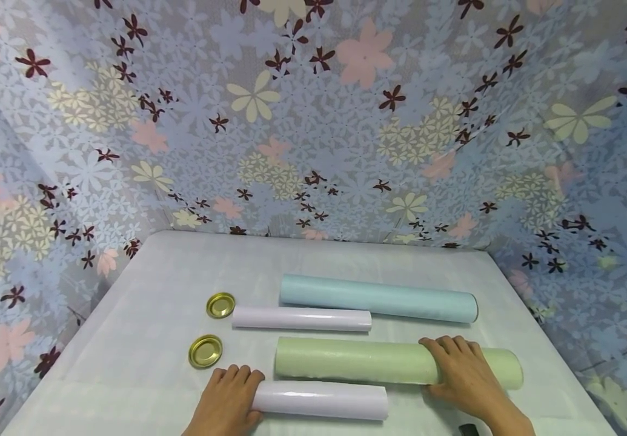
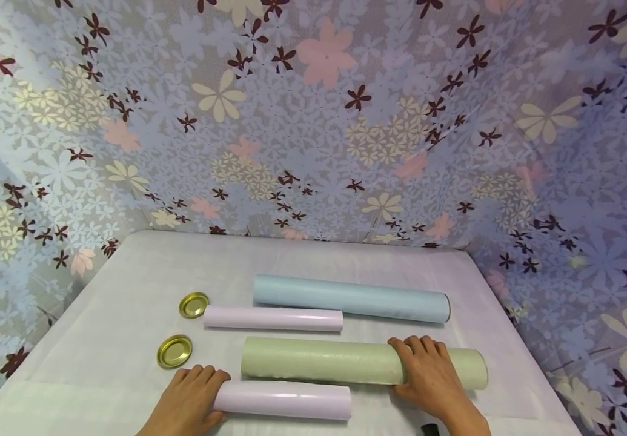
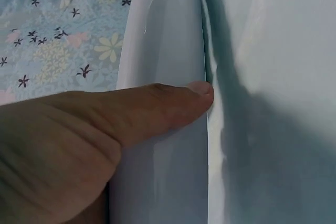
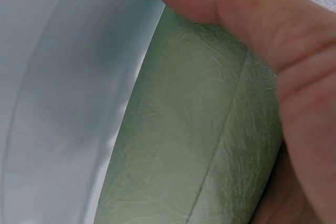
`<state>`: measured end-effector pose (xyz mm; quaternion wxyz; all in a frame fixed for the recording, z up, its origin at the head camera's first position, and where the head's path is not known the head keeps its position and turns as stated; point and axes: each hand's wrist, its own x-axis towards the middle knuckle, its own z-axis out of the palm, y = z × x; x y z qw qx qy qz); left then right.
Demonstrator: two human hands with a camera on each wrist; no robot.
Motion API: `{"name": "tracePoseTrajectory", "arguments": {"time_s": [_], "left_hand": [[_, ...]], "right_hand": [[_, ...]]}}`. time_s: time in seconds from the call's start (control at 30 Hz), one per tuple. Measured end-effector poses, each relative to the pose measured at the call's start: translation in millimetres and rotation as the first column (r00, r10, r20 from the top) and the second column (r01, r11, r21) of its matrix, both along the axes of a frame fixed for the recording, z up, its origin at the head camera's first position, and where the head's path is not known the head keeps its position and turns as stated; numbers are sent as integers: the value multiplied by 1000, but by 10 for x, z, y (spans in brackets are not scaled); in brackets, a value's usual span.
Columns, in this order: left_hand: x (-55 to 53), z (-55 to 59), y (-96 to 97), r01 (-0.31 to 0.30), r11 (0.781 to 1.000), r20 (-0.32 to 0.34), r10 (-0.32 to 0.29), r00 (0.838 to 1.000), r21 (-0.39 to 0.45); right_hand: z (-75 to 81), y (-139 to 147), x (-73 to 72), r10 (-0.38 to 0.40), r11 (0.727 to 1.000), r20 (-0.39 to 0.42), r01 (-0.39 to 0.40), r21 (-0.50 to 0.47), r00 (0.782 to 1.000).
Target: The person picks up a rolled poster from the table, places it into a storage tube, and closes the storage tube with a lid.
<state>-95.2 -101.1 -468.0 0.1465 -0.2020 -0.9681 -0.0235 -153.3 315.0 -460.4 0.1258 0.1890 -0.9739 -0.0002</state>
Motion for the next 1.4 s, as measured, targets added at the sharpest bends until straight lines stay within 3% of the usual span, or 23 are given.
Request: {"name": "tracePoseTrajectory", "arguments": {"time_s": [0.17, 0.37, 1.13, 1.4], "left_hand": [[2, 79, -49, -23, 1000, 15, 22, 1000, 20], [10, 162, -134, -35, 999, -33, 36, 999, 29], [-1, 439, -391, 23, 998, -121, -15, 993, 64], [-32, 526, -477, 4, 997, -101, 4, 995, 83]], "right_hand": [[65, 0, 4, 8, 1000, -15, -8, 3, 1000], [132, 4, -2, 4, 1000, -30, -4, 9, 1000], [347, 63, -16, -19, 1000, -33, 18, -9, 999], [389, 67, -23, -21, 1000, -46, 20, -21, 999]]}}
